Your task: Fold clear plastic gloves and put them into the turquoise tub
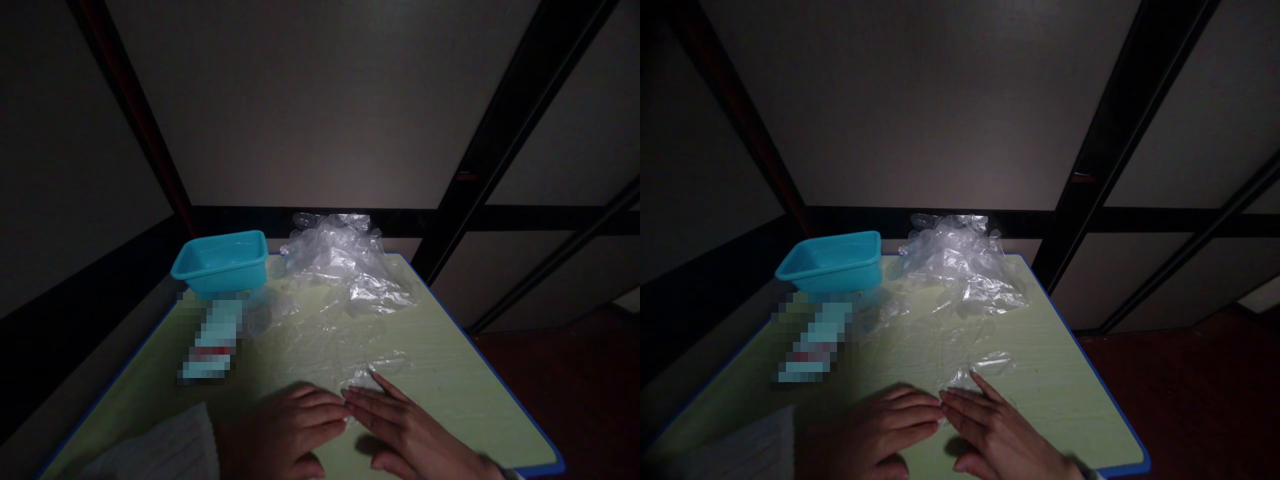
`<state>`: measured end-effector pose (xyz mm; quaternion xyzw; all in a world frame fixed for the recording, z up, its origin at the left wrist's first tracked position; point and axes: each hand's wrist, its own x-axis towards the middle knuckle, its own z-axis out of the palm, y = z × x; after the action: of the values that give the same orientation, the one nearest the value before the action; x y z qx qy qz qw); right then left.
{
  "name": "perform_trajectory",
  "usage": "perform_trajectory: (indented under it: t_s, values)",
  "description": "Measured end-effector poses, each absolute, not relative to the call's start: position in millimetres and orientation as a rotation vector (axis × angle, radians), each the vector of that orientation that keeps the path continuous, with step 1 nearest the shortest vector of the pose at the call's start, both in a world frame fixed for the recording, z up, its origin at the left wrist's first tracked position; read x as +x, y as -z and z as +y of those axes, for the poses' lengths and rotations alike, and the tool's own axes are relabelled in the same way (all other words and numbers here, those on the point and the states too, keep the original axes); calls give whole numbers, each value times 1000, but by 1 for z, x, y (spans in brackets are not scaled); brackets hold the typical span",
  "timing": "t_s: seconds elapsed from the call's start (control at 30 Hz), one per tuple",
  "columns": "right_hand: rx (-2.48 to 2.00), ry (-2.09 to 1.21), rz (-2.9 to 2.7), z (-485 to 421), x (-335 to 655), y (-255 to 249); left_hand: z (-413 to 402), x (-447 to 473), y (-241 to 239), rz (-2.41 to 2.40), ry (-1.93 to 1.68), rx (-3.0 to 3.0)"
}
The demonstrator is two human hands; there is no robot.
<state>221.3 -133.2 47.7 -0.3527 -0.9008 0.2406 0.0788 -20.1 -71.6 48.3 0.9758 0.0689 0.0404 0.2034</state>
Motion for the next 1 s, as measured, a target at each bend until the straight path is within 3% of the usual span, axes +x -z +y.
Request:
perform_trajectory:
  t_s: [0.53,0.8,1.0]
  values:
    - [-1289,-663,-2611,-129,235,-37,-72,-17,-51,166,-19,2759]
    - [-1236,-555,-2437,-128,254,-47,-76,-23,-48,132,-162,2752]
    - [-1348,-405,-2123,-109,270,-58,-49,-36,-40,589,-378,2671]
